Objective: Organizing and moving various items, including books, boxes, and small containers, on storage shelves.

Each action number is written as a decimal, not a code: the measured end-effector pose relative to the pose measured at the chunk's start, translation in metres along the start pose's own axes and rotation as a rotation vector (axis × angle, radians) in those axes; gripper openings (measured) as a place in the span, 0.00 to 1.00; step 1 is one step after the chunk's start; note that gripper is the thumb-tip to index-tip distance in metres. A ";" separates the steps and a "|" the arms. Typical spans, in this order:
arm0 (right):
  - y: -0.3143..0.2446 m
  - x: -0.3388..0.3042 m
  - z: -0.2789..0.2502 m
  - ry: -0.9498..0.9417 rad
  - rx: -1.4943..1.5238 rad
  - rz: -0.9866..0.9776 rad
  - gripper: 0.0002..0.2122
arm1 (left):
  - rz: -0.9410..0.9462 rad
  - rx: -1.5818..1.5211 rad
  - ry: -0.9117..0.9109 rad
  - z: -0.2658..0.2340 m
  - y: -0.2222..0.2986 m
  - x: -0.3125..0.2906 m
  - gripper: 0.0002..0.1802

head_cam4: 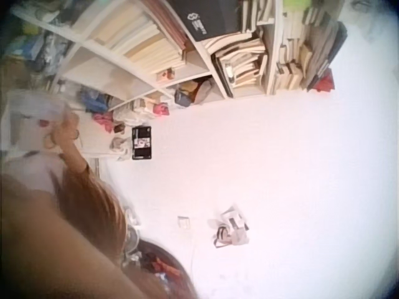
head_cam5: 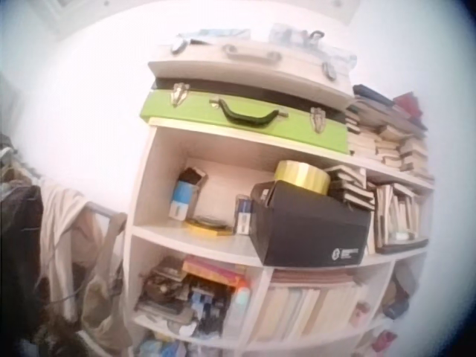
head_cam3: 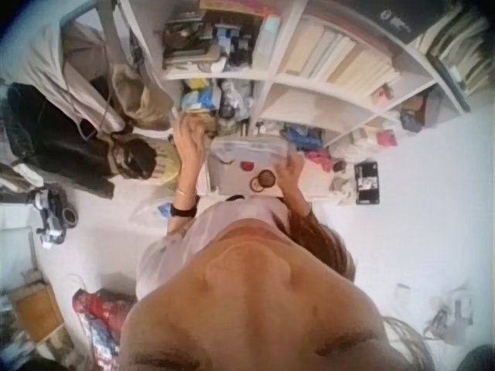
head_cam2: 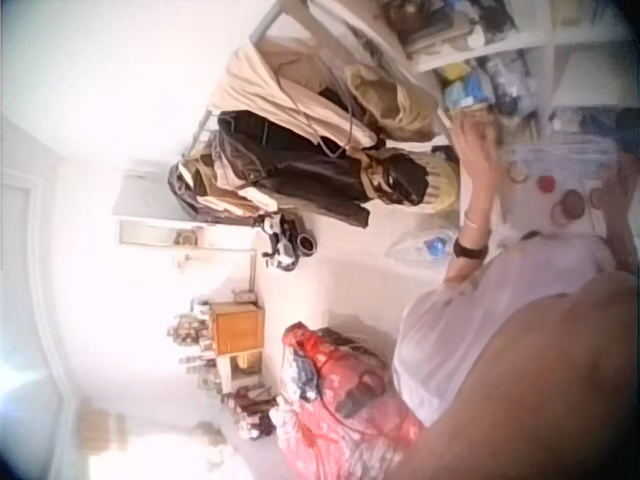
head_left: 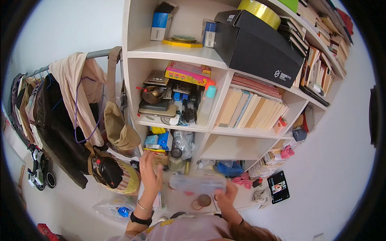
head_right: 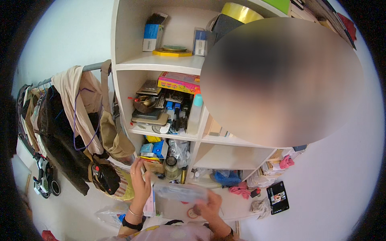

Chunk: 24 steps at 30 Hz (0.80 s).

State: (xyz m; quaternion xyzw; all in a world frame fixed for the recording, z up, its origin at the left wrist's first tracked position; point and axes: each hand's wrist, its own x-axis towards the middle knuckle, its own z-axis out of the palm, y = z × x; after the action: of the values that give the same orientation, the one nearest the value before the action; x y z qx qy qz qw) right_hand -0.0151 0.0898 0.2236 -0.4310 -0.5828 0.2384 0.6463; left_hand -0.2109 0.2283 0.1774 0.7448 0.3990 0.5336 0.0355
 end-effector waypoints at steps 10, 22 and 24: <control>-0.003 0.009 0.017 -0.058 -0.284 0.032 0.16 | 0.370 -0.211 -0.204 -0.005 0.026 0.016 0.36; 0.001 0.017 0.019 0.225 -0.394 0.073 0.11 | 0.342 -0.118 -0.206 -0.015 0.076 0.020 0.31; -0.003 0.015 0.019 0.175 -0.364 0.036 0.13 | 0.392 -0.003 -0.187 -0.013 0.077 0.016 0.35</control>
State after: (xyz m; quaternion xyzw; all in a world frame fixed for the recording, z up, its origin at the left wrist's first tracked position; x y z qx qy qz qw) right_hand -0.0313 0.1057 0.2339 -0.5704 -0.5500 0.1023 0.6014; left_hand -0.1772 0.1808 0.2323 0.8543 0.2411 0.4595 -0.0311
